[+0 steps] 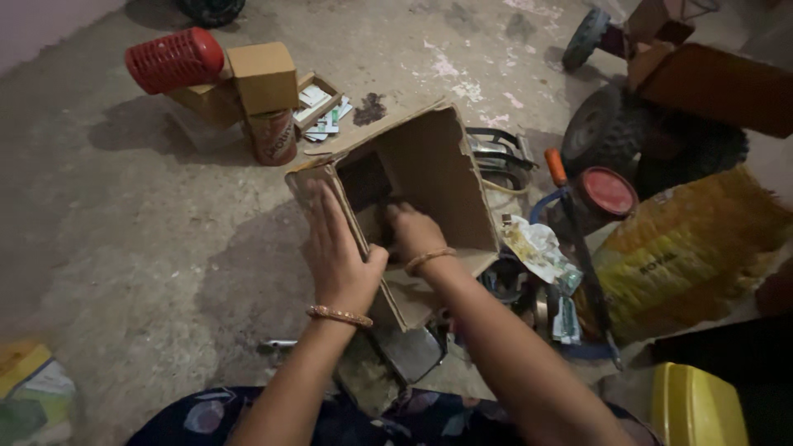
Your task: The person empties a cardboard box of tools and miscellaneous items onto the floor, then sorts and places selected items back into the box. They handle pliers, wrenches, a metal file, and small hardware pieces, arranging them on the floor and inside the box.
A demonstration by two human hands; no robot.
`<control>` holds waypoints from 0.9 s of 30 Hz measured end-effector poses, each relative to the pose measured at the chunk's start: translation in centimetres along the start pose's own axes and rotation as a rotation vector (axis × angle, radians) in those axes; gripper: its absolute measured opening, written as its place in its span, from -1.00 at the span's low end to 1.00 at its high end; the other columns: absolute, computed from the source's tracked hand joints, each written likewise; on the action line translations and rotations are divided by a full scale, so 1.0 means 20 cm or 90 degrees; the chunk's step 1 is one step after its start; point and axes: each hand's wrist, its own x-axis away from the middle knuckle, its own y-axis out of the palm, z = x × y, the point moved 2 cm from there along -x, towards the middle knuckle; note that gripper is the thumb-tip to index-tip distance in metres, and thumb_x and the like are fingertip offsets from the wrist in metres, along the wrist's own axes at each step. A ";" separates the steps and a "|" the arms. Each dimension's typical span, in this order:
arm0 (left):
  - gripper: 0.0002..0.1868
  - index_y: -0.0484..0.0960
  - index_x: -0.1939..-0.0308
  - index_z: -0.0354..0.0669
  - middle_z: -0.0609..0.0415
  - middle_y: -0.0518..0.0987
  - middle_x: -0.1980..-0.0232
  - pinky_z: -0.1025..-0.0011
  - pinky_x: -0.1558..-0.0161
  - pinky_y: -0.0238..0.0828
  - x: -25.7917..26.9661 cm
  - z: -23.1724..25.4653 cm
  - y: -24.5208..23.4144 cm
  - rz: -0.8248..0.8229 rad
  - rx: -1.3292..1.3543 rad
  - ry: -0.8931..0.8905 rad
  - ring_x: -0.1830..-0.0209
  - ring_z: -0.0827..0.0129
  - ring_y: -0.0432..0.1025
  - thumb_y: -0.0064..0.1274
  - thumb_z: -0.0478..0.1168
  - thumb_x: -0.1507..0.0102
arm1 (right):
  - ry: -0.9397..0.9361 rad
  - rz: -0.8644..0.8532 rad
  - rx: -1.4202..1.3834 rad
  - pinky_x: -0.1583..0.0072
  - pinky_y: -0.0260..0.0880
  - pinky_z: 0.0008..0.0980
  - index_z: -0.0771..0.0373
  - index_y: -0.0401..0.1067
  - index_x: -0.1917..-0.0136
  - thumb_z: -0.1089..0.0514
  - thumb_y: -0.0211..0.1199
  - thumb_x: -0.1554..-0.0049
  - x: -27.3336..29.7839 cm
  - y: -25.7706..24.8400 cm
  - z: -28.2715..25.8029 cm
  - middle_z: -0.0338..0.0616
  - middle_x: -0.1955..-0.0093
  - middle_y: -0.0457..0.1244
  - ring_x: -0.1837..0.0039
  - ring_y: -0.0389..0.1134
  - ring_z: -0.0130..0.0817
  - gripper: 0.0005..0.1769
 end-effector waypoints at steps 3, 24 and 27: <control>0.20 -0.17 -0.59 -0.37 -0.41 -0.04 -0.64 -0.05 -0.58 -0.13 -0.01 -0.02 -0.01 -0.005 0.008 -0.009 -0.64 -0.30 -0.10 0.21 -0.26 0.02 | -0.074 0.189 -0.119 -0.17 0.42 -0.06 0.26 0.41 -0.15 0.27 0.37 0.05 0.15 -0.30 -0.03 0.13 -0.13 0.30 -0.15 0.37 0.14 -0.54; 0.17 -0.23 -0.61 -0.40 -0.47 -0.13 -0.66 0.07 -0.64 -0.25 -0.02 -0.02 -0.01 -0.039 0.047 -0.040 -0.69 -0.27 -0.20 0.16 -0.32 -0.05 | 0.468 0.190 -0.029 -0.09 0.40 0.06 0.17 0.36 -0.26 -0.02 0.44 0.02 0.68 -0.53 0.83 0.11 0.02 0.40 -0.07 0.43 0.15 -0.38; 0.19 -0.23 -0.60 -0.40 -0.48 -0.12 -0.65 0.06 -0.62 -0.24 -0.03 -0.03 -0.01 -0.040 0.052 -0.040 -0.68 -0.28 -0.19 0.17 -0.31 -0.02 | 0.503 0.137 0.014 -0.11 0.40 0.08 0.10 0.47 -0.18 -0.03 0.41 -0.02 0.65 -0.51 0.78 0.08 -0.03 0.40 -0.12 0.41 0.14 -0.53</control>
